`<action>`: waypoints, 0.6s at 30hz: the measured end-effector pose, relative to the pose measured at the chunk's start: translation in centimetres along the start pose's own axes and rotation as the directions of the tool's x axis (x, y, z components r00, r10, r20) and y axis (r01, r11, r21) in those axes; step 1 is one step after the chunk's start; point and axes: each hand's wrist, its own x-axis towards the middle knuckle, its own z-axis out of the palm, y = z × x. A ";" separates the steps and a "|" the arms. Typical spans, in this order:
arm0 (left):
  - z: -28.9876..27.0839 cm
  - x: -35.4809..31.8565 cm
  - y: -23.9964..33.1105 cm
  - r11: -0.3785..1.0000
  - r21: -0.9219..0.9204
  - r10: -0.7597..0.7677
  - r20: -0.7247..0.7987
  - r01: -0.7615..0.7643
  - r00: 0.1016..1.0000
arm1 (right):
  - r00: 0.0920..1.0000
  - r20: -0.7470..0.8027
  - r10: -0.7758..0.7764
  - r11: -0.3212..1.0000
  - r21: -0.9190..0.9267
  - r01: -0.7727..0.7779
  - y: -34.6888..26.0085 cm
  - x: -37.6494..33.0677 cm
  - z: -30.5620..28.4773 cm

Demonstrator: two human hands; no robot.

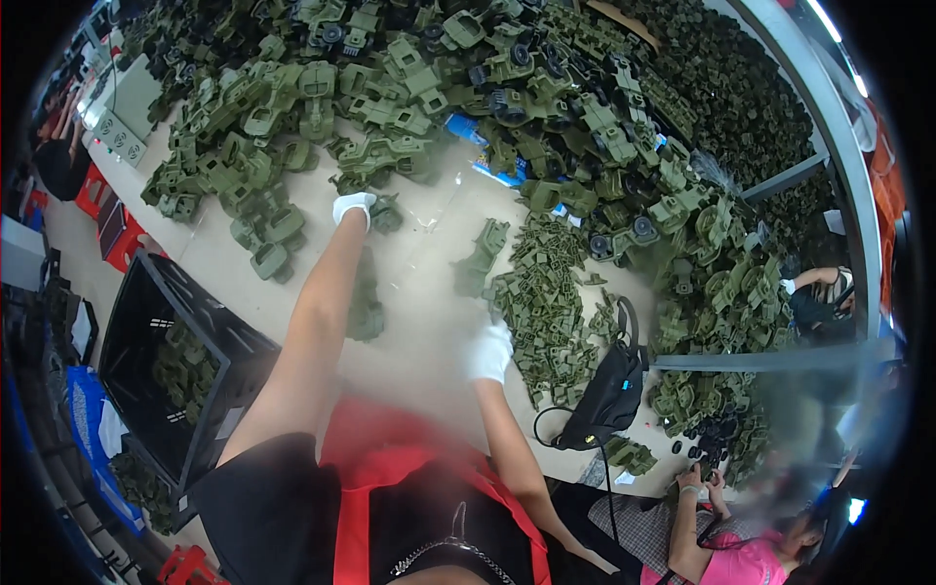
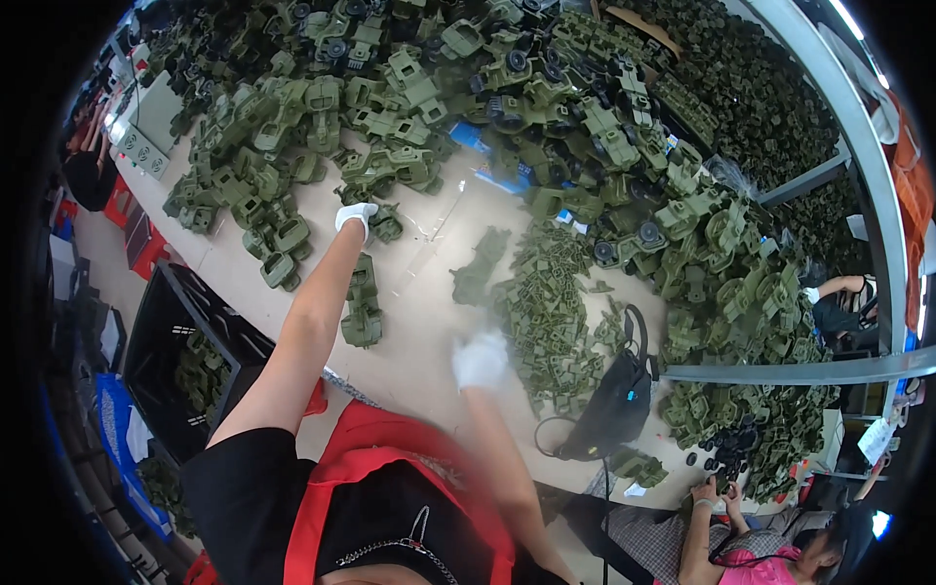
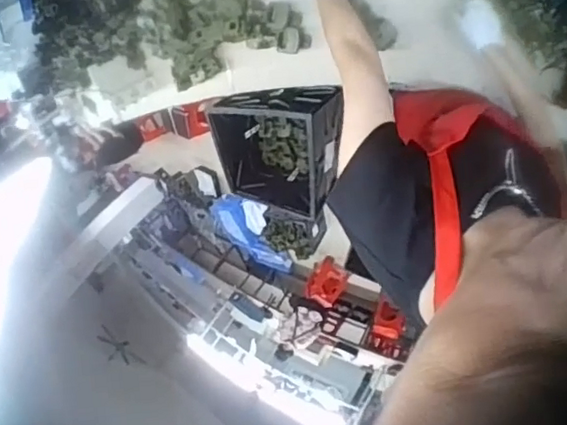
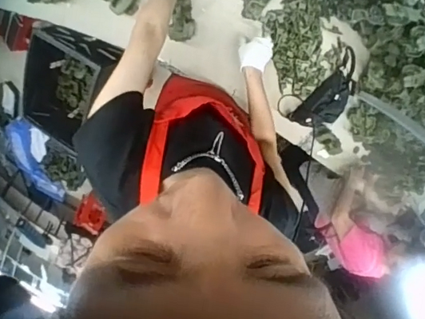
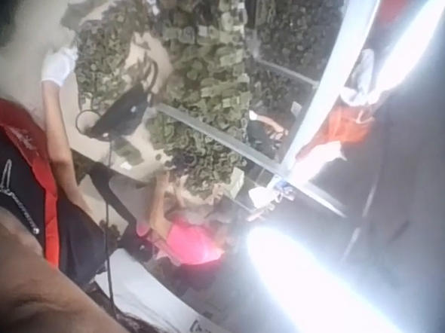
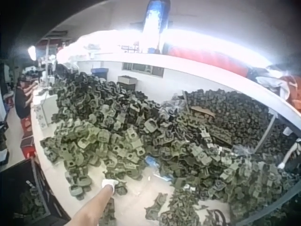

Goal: The person assembles toy vehicle parts by picking up plastic components from the workbench and pressing them together by hand.

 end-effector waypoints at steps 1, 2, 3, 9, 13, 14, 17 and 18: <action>-0.1 1.3 -0.6 0.947 -0.304 -0.047 0.189 0.104 0.981 | 1.000 0.012 -0.004 1.000 0.000 0.004 1.3 -1.1 0.9; -0.2 2.0 -1.5 0.797 -0.549 -0.033 0.373 0.250 0.927 | 0.994 -0.105 -0.036 0.997 0.071 0.044 2.8 -2.0 2.0; -0.3 -1.4 0.3 0.711 -0.602 -0.088 0.436 0.363 0.895 | 0.973 -0.230 -0.021 0.989 0.136 0.053 4.5 -2.6 2.6; -6.6 -13.5 0.1 0.532 -0.735 0.230 0.603 0.421 0.763 | 0.990 -0.140 0.036 0.964 0.264 0.002 3.1 -2.6 -1.0; -5.5 -18.4 -2.7 0.538 -0.681 0.092 0.633 0.497 0.768 | 0.998 -0.031 0.060 0.996 0.069 -0.058 1.9 2.2 -2.1; -5.2 -19.2 -3.0 0.472 -0.701 0.085 0.640 0.535 0.763 | 0.996 -0.068 0.051 0.996 0.074 -0.046 1.5 2.8 -2.1; -2.8 -16.5 -8.3 0.794 -0.590 0.202 0.480 0.143 0.854 | 0.978 -0.209 -0.003 0.954 0.291 0.065 -0.4 5.8 -1.6; -3.2 -18.1 -8.7 0.822 -0.559 0.229 0.500 0.109 0.835 | 0.979 -0.199 0.044 0.950 0.312 0.021 -1.7 6.7 -2.1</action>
